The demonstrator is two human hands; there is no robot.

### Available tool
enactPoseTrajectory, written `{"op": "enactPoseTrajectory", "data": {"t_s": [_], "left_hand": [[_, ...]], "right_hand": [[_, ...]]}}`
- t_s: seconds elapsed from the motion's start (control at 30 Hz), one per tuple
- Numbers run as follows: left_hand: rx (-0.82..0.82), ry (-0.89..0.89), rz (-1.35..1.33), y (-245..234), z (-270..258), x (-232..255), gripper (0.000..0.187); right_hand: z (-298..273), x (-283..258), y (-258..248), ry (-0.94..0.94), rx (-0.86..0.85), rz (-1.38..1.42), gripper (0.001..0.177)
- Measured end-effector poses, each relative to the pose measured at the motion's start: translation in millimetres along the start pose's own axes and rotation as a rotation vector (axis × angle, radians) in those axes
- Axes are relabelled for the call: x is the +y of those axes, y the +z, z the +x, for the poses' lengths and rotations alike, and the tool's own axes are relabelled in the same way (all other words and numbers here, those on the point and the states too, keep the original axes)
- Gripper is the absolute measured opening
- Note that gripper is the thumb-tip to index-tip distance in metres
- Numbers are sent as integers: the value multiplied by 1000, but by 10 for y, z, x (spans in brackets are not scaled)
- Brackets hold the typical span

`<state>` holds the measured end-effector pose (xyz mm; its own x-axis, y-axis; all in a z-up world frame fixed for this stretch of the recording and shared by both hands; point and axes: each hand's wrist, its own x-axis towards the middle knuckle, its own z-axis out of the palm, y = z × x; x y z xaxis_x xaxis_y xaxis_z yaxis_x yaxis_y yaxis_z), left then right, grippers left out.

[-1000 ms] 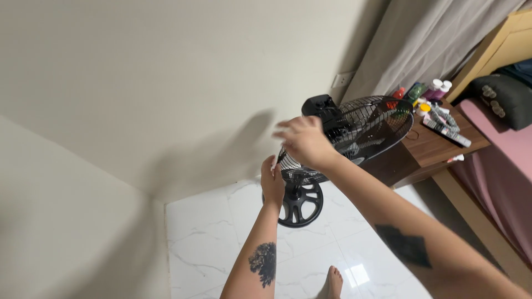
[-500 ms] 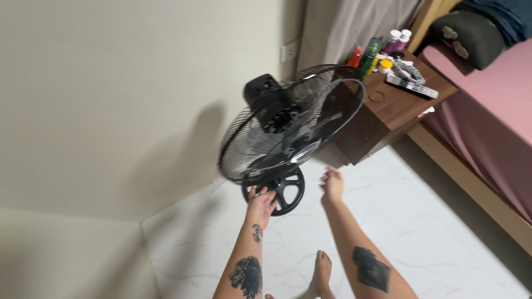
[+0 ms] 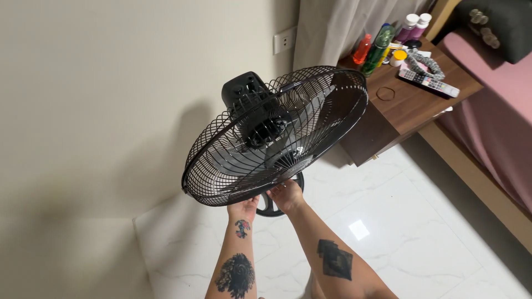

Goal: The person disassembles a standing electric fan by removing the front grille, fan blades, and rear grille, then reassembles them in reverse order. The person also briefly handles a pile of clothes on the bed, folding a white garment and placing it aside.

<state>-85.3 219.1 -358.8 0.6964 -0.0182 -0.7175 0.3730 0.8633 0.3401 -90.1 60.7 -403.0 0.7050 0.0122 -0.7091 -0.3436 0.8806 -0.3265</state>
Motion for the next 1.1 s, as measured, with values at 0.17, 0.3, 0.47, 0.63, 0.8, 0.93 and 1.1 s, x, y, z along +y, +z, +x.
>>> {"op": "enactPoseTrajectory", "data": {"t_s": [0.17, 0.3, 0.47, 0.63, 0.8, 0.93, 1.1], "left_hand": [[-143, 23, 63, 11, 21, 97, 31], [-153, 46, 122, 113, 39, 170, 35], [-31, 137, 180, 176, -70, 215, 37], [116, 187, 17, 201, -165, 188, 46], [49, -60, -109, 308, -320, -104, 63], [-65, -164, -361, 499, -473, -352, 82], [10, -35, -579, 773, -682, -365, 84]], "right_hand": [[-555, -69, 583, 11, 41, 212, 64], [-681, -150, 835, 31, 107, 331, 64], [-539, -128, 882, -78, 62, 624, 61], [-384, -82, 727, -38, 49, 593, 56], [-168, -346, 342, -71, -101, 297, 50], [76, -801, -51, -121, -6, 157, 42], [380, -1319, -150, -78, -205, 2, 56]]}}
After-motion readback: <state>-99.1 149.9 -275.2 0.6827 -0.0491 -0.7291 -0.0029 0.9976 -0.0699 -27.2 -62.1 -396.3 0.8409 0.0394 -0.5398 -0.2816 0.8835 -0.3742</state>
